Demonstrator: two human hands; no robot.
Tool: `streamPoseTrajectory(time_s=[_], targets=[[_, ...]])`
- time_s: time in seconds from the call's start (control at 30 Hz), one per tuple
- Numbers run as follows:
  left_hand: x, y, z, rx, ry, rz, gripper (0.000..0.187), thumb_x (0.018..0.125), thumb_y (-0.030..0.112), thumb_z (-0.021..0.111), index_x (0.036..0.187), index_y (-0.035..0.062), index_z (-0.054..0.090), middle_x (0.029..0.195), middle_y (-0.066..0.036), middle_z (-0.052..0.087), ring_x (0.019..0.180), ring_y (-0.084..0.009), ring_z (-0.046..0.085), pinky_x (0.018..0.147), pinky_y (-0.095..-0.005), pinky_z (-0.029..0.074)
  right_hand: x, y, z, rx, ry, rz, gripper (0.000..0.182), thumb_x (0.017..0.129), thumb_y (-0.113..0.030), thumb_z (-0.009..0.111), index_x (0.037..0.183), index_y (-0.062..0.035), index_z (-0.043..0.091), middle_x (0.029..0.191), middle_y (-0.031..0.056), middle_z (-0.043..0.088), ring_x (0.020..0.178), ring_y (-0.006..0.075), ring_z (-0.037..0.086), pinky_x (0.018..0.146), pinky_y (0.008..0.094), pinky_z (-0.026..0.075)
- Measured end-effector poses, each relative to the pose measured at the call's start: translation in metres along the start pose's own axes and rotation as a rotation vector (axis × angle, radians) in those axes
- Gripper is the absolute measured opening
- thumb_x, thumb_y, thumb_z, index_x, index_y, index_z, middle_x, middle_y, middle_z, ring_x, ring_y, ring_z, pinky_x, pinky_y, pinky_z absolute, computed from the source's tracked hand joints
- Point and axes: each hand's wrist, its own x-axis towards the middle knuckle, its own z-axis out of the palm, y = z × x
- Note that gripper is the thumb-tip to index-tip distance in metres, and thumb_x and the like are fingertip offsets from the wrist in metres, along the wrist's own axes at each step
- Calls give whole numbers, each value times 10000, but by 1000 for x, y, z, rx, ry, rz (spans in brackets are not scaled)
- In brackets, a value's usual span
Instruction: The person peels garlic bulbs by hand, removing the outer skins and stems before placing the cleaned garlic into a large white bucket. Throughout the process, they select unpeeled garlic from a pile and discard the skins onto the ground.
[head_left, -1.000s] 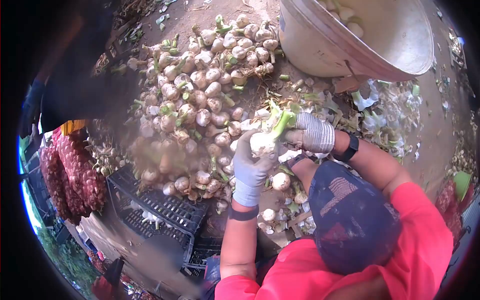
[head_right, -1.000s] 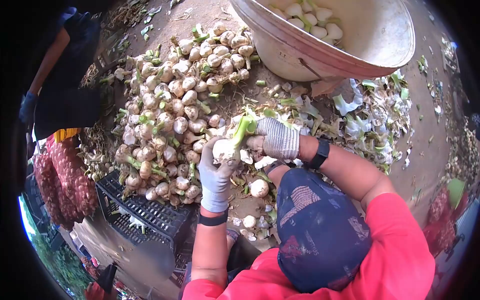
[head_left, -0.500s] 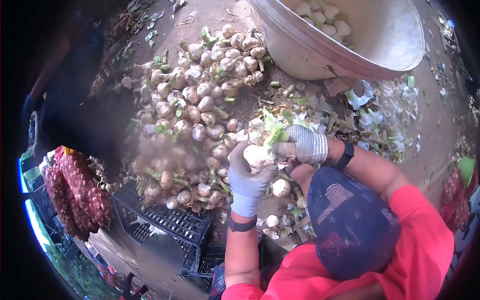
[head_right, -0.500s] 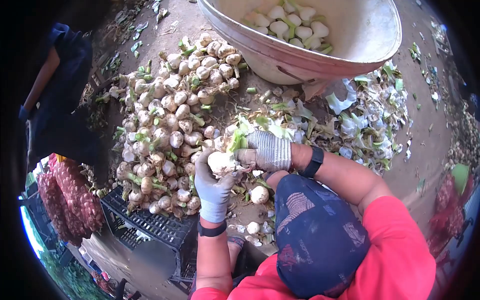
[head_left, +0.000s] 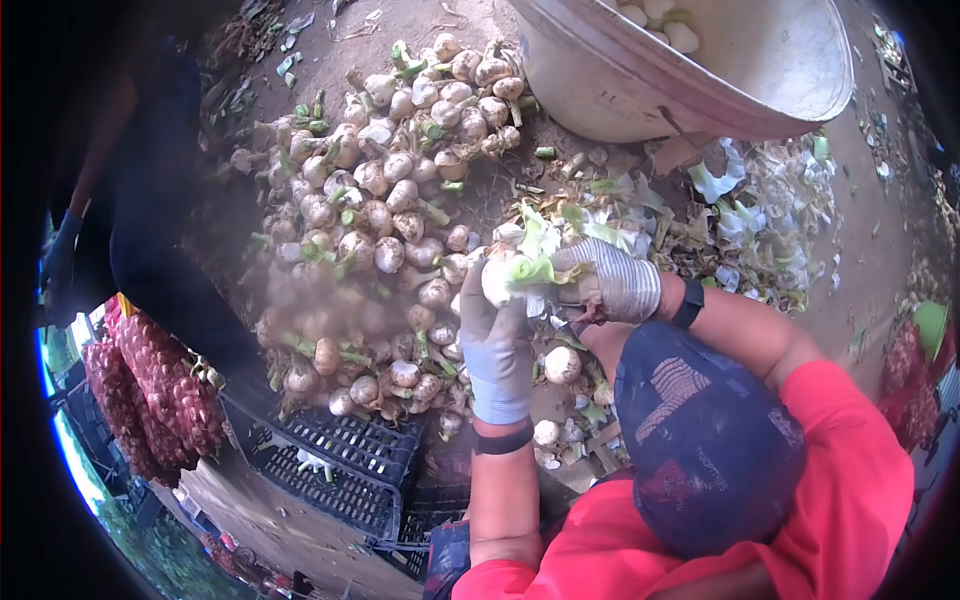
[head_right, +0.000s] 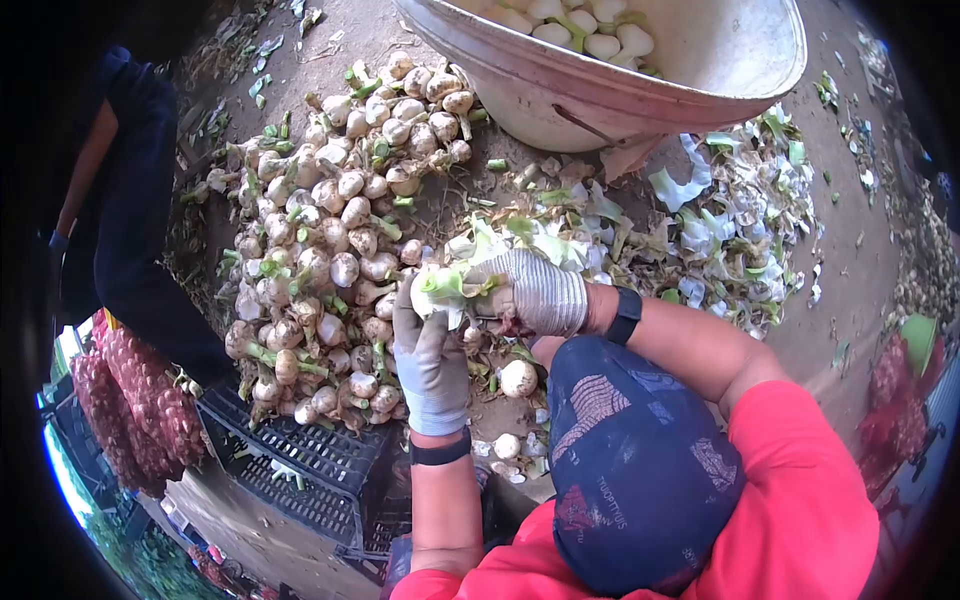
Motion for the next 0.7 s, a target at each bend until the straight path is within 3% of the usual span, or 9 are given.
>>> streamPoseTrajectory(time_s=[0.03, 0.07, 0.13, 0.17, 0.23, 0.37, 0.57, 0.63, 0.7], targets=[[-1, 1, 1, 0, 1, 1, 559, 883, 89, 497, 1392, 59, 268, 1305, -98, 435, 1174, -195, 457, 965, -326, 404, 0, -3, 3, 706, -80, 302, 283, 862, -97, 565, 1139, -44, 589, 932, 55, 653, 771, 103, 586, 637, 269, 496], [-2, 2, 4, -66, 39, -13, 601, 870, 104, 524, 1404, 73, 250, 1319, -104, 418, 1186, -205, 445, 980, -336, 389, 0, -9, 6, 704, -85, 302, 283, 862, -97, 565, 1139, -44, 589, 932, 55, 653, 771, 103, 586, 637, 269, 496], [-1, 0, 11, -190, -73, 118, 713, 839, 170, 593, 1430, 97, 201, 1355, -109, 375, 1227, -222, 401, 1027, -362, 332, 0, -33, 18, -121, 32, 338, 340, 855, -147, 596, 1174, -33, 571, 906, 109, 654, 755, 204, 625, 688, 314, 502], [-3, -5, 11, -190, -70, 115, 713, 839, 170, 593, 1430, 97, 201, 1355, -109, 375, 1227, -222, 401, 1027, -362, 332, 6, -34, 24, -760, -33, -208, 306, 799, -156, 589, 1064, -4, 603, 845, 125, 655, 649, 257, 611, 593, 368, 500], [-7, -17, 4, 8, -138, 246, 765, 820, 227, 624, 1434, 98, 186, 1361, -102, 373, 1242, -238, 389, 1051, -386, 300, 5, -32, 29, -1257, -237, -170, 300, 738, -230, 621, 948, -17, 608, 789, 177, 631, 673, 347, 616, 630, 406, 506], [10, -15, -3, -376, 79, 8, 632, 895, 371, 538, 1367, 44, 273, 1241, -102, 455, 1098, -235, 513, 892, -338, 477, 13, -31, 26, -965, -331, 23, 250, 717, -241, 606, 844, -27, 595, 709, 190, 611, 682, 367, 617, 623, 423, 502], [20, -28, -15, -580, -38, -66, 401, 917, 242, 467, 1270, 54, 433, 1192, -119, 510, 1127, -245, 497, 974, -441, 405, -7, -41, 8, -736, -369, -86, 302, 742, -192, 611, 998, -32, 602, 757, 193, 616, 625, 326, 607, 614, 391, 500], [25, -38, -29, -936, -136, -103, 414, 899, 259, 415, 1254, 52, 463, 1202, -141, 538, 1096, -314, 517, 958, -495, 396, -32, -57, -15, -39, -57, 321, 403, 765, -159, 655, 1123, -13, 542, 948, 143, 631, 802, 243, 640, 723, 311, 507], [30, -33, -30, -922, -206, -7, 408, 915, 262, 432, 1267, 56, 447, 1189, -133, 541, 1061, -303, 529, 931, -500, 414, -33, -80, -27, 144, 139, 183, 588, 729, -193, 711, 1212, 34, 465, 1018, 208, 605, 892, 311, 632, 780, 335, 502]])
